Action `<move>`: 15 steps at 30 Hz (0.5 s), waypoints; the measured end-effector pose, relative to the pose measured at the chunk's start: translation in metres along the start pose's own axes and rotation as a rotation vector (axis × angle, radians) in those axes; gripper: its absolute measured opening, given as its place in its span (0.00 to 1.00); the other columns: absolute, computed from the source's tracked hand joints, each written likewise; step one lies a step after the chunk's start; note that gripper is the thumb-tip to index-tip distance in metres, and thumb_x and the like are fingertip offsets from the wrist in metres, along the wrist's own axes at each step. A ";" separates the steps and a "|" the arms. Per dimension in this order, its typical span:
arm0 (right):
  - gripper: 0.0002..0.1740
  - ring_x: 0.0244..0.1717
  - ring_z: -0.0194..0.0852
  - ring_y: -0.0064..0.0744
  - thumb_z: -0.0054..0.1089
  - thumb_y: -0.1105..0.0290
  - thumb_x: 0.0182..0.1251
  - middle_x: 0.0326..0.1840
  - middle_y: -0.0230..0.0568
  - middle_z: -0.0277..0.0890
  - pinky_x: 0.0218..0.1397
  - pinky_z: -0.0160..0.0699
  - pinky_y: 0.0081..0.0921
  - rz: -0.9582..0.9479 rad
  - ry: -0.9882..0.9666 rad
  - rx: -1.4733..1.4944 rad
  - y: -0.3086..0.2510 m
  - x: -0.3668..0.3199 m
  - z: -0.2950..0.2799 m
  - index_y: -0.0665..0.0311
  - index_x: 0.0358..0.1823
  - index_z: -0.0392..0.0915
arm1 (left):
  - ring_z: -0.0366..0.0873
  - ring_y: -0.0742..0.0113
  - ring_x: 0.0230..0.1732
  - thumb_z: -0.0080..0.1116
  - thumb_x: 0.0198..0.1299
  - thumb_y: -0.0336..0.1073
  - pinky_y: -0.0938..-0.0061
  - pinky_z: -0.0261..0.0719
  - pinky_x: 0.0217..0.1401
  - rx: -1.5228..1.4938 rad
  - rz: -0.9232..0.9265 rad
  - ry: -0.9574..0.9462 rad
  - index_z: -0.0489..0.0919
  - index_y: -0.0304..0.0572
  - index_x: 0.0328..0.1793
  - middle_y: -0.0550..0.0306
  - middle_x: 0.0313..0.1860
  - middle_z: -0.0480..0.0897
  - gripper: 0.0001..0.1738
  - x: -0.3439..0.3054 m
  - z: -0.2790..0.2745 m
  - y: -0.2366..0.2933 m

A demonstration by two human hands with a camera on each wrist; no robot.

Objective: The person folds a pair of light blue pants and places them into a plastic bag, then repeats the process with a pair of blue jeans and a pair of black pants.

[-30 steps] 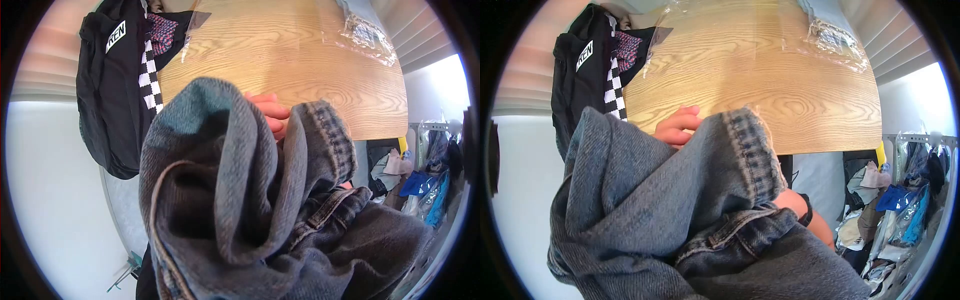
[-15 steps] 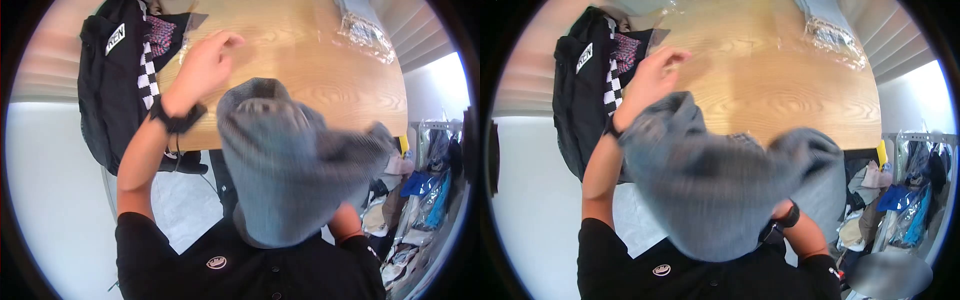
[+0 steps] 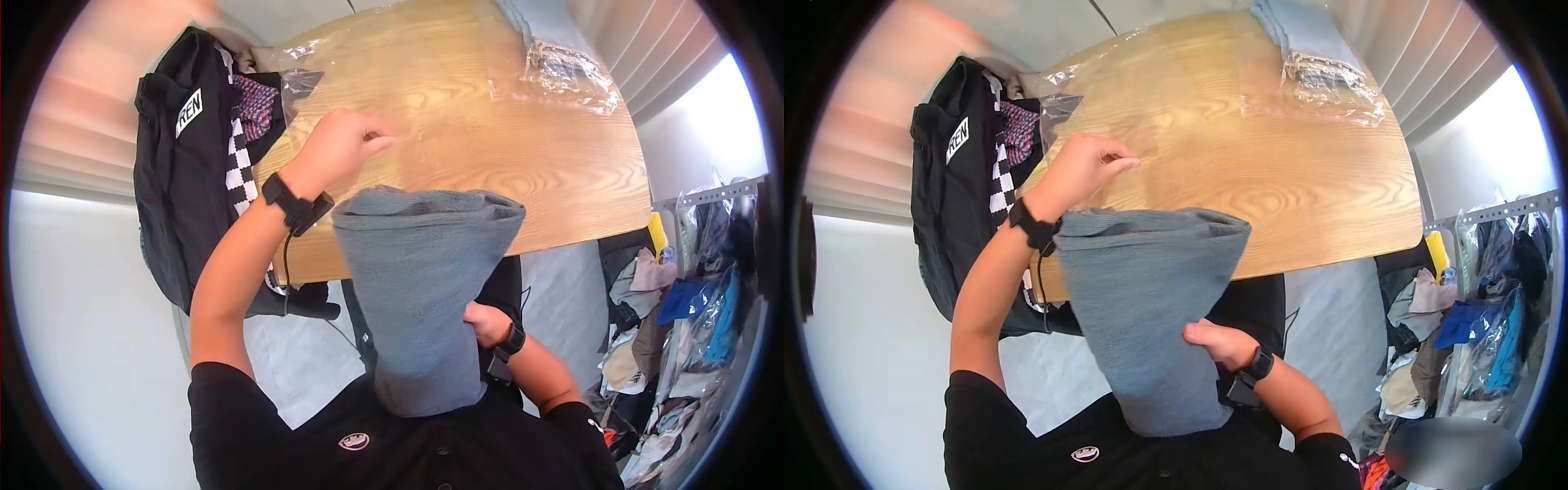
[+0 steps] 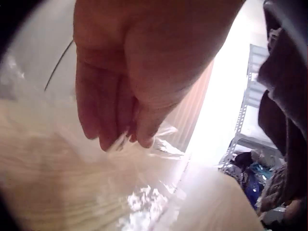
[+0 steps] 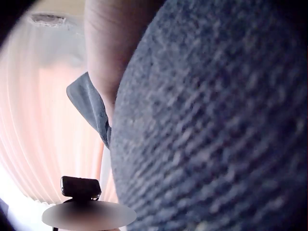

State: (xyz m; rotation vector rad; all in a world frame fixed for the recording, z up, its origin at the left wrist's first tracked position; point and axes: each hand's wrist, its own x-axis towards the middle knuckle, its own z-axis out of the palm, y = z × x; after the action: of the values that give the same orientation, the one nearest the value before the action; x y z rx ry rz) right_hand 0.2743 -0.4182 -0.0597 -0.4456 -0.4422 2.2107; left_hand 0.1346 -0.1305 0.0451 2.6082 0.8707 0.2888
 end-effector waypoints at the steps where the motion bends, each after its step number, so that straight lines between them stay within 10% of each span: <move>1: 0.53 0.73 0.60 0.40 0.67 0.42 0.58 0.75 0.42 0.61 0.76 0.58 0.39 0.011 -0.036 -0.025 -0.006 0.006 0.002 0.67 0.76 0.55 | 0.80 0.64 0.24 0.68 0.57 0.36 0.75 0.78 0.31 -0.033 0.044 -0.014 0.87 0.38 0.36 0.50 0.28 0.85 0.08 -0.005 -0.003 0.010; 6: 0.47 0.72 0.62 0.40 0.57 0.40 0.67 0.74 0.47 0.62 0.75 0.59 0.38 -0.018 -0.034 0.014 -0.014 0.028 0.016 0.67 0.75 0.56 | 0.82 0.69 0.27 0.69 0.57 0.32 0.80 0.79 0.32 -0.415 -0.122 -0.091 0.87 0.38 0.39 0.56 0.28 0.85 0.07 -0.022 -0.050 0.060; 15: 0.41 0.70 0.66 0.41 0.41 0.39 0.74 0.72 0.46 0.64 0.73 0.64 0.39 -0.128 0.175 0.149 -0.031 0.034 0.023 0.64 0.75 0.56 | 0.82 0.61 0.32 0.68 0.51 0.29 0.72 0.80 0.33 0.110 0.478 0.222 0.85 0.40 0.41 0.57 0.34 0.84 0.10 -0.061 -0.060 0.078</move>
State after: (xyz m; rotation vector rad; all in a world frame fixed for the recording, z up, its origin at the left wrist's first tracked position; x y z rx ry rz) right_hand 0.2638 -0.3762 -0.0312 -0.5101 -0.2049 2.0437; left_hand 0.1099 -0.2084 0.1272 2.9005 0.3174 0.6844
